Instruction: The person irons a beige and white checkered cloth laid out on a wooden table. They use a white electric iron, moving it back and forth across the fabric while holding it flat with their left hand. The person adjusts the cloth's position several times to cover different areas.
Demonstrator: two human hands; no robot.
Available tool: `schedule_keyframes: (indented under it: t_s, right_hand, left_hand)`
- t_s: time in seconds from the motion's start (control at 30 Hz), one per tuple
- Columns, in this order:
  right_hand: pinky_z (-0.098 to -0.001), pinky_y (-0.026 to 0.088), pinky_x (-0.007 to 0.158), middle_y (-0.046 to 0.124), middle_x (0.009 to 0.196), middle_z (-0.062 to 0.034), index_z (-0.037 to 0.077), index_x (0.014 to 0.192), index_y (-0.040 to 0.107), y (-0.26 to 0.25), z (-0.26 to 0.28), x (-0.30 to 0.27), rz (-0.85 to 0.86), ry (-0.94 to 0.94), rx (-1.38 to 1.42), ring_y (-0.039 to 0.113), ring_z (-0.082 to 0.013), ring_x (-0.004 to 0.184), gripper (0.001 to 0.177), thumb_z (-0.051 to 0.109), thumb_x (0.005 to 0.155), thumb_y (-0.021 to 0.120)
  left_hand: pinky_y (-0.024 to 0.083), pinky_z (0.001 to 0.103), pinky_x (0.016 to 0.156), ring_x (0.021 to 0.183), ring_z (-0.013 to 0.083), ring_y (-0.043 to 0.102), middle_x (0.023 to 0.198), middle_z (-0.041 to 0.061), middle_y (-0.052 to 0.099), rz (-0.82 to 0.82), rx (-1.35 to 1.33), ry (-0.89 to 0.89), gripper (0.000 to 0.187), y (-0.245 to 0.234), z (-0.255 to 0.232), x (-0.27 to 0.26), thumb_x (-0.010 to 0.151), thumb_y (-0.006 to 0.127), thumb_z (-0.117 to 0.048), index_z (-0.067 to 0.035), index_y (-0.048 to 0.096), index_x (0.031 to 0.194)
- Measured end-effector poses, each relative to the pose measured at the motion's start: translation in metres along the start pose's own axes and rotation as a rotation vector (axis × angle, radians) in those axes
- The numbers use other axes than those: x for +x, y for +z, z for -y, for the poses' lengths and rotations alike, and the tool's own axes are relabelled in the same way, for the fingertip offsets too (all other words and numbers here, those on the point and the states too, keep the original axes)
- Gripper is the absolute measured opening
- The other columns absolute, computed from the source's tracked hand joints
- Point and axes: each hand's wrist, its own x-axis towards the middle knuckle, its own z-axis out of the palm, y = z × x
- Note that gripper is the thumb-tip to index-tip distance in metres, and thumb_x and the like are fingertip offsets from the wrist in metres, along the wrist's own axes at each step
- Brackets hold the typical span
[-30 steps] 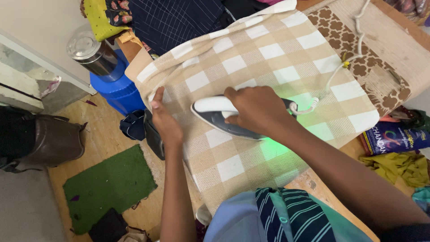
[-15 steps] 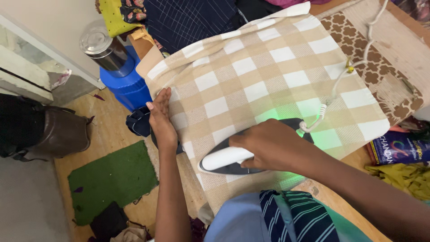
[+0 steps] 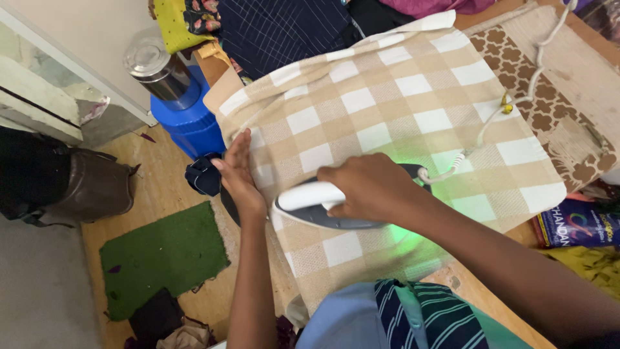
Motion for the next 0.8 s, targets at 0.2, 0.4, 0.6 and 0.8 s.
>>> schedule_keyframes:
  t_s: [0.2, 0.4, 0.6, 0.8]
  right_hand:
    - [-0.0473, 0.057, 0.077, 0.075, 0.090, -0.0155, 0.014, 0.115, 0.071, -0.002, -0.011, 0.044, -0.155, 0.012, -0.015, 0.073, -0.0344, 0.086, 0.052, 0.033, 0.070, 0.087]
    - [-0.0481, 0.056, 0.078, 0.076, 0.092, -0.0141, 0.015, 0.109, 0.074, -0.013, -0.027, 0.074, -0.257, 0.099, 0.018, 0.073, -0.0343, 0.089, 0.045, 0.035, 0.071, 0.088]
    - [-0.0487, 0.056, 0.078, 0.077, 0.095, -0.0120, 0.020, 0.111, 0.075, -0.023, -0.064, 0.073, -0.314, 0.288, 0.069, 0.073, -0.0344, 0.090, 0.048, 0.038, 0.069, 0.089]
    - [-0.0489, 0.057, 0.078, 0.077, 0.099, -0.0127, 0.022, 0.120, 0.075, -0.033, -0.126, 0.048, -0.343, 0.396, 0.017, 0.074, -0.0349, 0.090, 0.056, 0.043, 0.070, 0.089]
  left_hand:
    - [0.023, 0.046, 0.128, 0.154, 0.0361, 0.036, 0.163, 0.023, 0.043, 0.084, 0.227, 0.054, 0.104, 0.009, -0.010, -0.010, 0.098, 0.011, -0.078, 0.003, 0.043, 0.156]
    - [0.023, 0.046, 0.127, 0.154, 0.0370, 0.033, 0.164, 0.023, 0.038, 0.090, 0.385, -0.013, 0.083, 0.017, -0.022, -0.008, 0.106, 0.026, -0.063, 0.002, 0.038, 0.157]
    - [0.023, 0.052, 0.127, 0.155, 0.0421, 0.034, 0.162, 0.027, 0.040, 0.254, 0.946, 0.171, 0.061, 0.022, -0.021, -0.005, 0.106, 0.052, -0.038, 0.005, 0.047, 0.149]
    - [0.015, 0.064, 0.120, 0.153, 0.0476, 0.019, 0.164, 0.031, 0.025, 0.330, 1.216, 0.187, 0.083, 0.039, -0.021, -0.014, 0.098, 0.054, -0.055, 0.009, 0.039, 0.150]
